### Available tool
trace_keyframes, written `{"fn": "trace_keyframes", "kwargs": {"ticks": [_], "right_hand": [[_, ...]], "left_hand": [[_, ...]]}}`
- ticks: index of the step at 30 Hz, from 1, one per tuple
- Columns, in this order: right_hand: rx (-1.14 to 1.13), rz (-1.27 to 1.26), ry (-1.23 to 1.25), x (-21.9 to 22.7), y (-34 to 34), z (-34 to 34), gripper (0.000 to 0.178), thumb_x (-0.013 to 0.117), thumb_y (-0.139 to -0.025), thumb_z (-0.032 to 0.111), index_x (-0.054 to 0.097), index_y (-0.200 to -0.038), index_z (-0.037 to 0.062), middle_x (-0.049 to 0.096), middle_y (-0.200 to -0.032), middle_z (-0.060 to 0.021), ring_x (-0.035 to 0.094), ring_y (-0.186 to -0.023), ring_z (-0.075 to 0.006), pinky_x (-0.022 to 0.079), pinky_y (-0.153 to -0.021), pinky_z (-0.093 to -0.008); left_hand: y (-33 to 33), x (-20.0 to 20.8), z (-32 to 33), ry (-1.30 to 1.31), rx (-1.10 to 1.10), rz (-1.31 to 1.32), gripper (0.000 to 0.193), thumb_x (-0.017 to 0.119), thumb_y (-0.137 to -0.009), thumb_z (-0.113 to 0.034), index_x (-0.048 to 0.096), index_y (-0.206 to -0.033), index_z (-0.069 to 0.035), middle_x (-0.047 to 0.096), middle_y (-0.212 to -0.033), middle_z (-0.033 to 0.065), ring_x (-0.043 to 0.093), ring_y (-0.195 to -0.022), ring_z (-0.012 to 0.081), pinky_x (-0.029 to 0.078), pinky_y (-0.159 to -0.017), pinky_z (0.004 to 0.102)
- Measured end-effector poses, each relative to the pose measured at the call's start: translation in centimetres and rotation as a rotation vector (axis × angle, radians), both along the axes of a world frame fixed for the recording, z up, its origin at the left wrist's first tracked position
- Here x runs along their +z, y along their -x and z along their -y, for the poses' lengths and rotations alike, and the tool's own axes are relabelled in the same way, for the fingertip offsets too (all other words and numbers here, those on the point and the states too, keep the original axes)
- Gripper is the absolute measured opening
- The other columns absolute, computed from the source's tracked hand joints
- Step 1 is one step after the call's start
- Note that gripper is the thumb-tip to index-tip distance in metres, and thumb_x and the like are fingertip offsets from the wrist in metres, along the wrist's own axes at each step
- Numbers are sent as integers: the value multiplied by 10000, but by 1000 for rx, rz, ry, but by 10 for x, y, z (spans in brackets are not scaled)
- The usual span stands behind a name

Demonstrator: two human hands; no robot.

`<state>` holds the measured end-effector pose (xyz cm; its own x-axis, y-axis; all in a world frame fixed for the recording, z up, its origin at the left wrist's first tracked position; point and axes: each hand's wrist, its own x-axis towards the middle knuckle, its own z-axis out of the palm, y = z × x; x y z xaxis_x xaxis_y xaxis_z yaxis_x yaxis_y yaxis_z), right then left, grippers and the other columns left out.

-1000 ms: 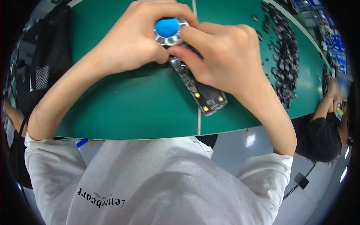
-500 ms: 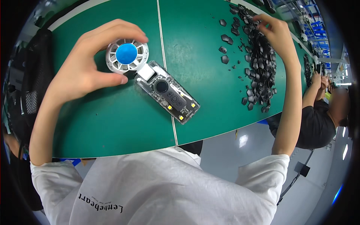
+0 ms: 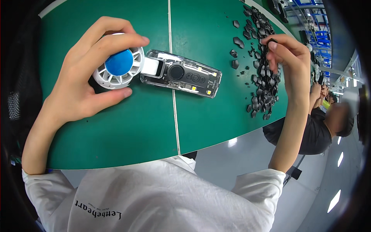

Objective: Assembling small plastic components onto a PCB and housing unit at an assembly line station.

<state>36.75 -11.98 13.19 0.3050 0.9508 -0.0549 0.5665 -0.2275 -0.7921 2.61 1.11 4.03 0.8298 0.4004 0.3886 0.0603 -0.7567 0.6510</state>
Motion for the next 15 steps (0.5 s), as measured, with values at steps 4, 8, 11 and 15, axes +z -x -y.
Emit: {"fn": "trace_keyframes", "kwargs": {"ticks": [4,8,11,15], "right_hand": [[31,-399,-48,2,47,-7,263,543,-921,69,689,-1074,-87,594,-661,-65,498,-520,-118,351,-468,-187],[93,-615,-64,3,71,-18,289,503,-933,79,678,-1075,-103,582,-636,-66,482,-484,-120,343,-447,-187],[92,-516,-53,0,82,-25,293,472,-941,88,674,-1039,-100,573,-631,-62,461,-456,-122,338,-441,-197],[176,-571,-25,-1,92,-32,236,500,-929,76,672,-984,-76,560,-640,-46,481,-503,-118,357,-465,-203]], "left_hand": [[2,1,2,28,-10,13,651,755,-593,-130,637,-1230,-57,555,-1245,149,570,-1034,288,468,-890,367],[4,4,3,50,-1,-5,657,749,-588,-105,637,-1233,-61,558,-1241,144,572,-1033,286,469,-889,364],[5,4,4,62,7,-51,666,743,-577,-75,637,-1234,-64,560,-1240,139,576,-1030,285,472,-885,362],[3,4,0,39,-24,53,672,758,-565,-67,631,-1225,-63,583,-1206,126,586,-1012,269,477,-889,351]]}}
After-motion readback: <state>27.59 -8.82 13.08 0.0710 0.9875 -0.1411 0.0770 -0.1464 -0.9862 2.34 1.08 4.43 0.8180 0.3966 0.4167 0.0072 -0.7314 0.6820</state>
